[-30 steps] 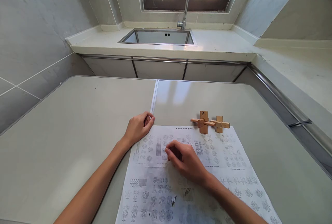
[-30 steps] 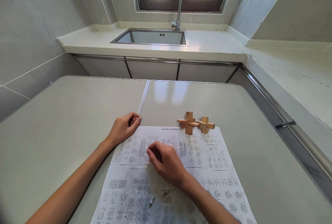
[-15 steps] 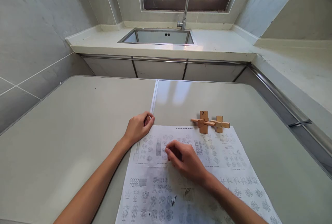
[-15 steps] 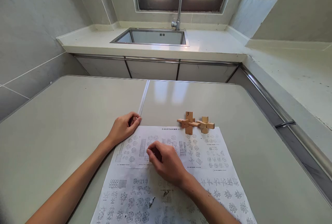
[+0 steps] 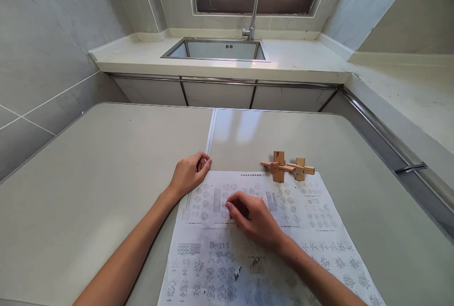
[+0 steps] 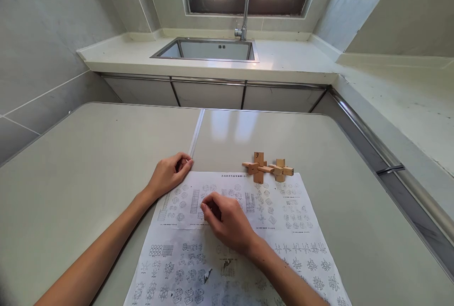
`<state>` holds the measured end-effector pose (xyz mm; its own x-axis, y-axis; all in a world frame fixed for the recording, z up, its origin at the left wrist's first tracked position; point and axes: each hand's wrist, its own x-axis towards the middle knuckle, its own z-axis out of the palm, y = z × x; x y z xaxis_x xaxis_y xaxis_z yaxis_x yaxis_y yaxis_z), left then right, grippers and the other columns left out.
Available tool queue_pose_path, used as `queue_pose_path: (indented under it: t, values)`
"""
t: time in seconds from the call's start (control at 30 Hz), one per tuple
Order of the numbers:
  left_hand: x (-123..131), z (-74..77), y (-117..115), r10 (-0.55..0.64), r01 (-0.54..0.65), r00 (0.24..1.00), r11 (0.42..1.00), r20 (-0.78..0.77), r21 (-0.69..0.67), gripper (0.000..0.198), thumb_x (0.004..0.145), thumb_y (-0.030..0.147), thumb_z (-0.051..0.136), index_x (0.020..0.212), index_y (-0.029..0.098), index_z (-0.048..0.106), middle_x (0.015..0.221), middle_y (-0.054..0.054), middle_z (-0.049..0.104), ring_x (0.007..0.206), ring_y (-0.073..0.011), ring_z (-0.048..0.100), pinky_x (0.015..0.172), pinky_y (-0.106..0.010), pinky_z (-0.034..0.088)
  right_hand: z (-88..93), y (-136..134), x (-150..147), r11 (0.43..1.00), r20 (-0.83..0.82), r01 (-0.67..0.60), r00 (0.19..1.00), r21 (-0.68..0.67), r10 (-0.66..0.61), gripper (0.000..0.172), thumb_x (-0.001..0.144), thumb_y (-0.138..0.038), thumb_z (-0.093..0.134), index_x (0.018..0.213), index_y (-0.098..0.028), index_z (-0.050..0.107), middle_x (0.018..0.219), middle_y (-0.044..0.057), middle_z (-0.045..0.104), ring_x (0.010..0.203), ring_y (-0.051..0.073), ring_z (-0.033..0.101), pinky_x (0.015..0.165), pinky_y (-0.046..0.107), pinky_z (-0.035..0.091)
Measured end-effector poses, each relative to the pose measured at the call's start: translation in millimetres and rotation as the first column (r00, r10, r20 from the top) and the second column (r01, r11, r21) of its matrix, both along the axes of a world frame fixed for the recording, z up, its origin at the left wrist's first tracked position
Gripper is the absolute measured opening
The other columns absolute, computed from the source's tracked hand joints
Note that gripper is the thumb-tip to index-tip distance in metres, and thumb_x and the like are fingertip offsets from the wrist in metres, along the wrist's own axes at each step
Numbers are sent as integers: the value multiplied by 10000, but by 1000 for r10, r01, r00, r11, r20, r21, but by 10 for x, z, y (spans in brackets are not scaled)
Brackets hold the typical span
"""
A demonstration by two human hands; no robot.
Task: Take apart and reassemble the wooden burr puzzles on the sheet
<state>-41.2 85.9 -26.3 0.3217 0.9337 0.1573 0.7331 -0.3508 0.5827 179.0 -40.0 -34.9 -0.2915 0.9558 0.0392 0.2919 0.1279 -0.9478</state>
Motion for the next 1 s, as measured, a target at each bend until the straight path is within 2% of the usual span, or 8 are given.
queue_pose_path:
  t: [1.0]
  values:
    - [7,4,-6,-1,1,1000,1000,4,0,232,992,407,524,907,228,644,666,38,609,597,-145,545,625,-281,414,53,0,-2,1000,11,-3,1000,26,3,177,1044,-298,527,904,-220,603,707,-8,621,598,138,531,598,266,434]
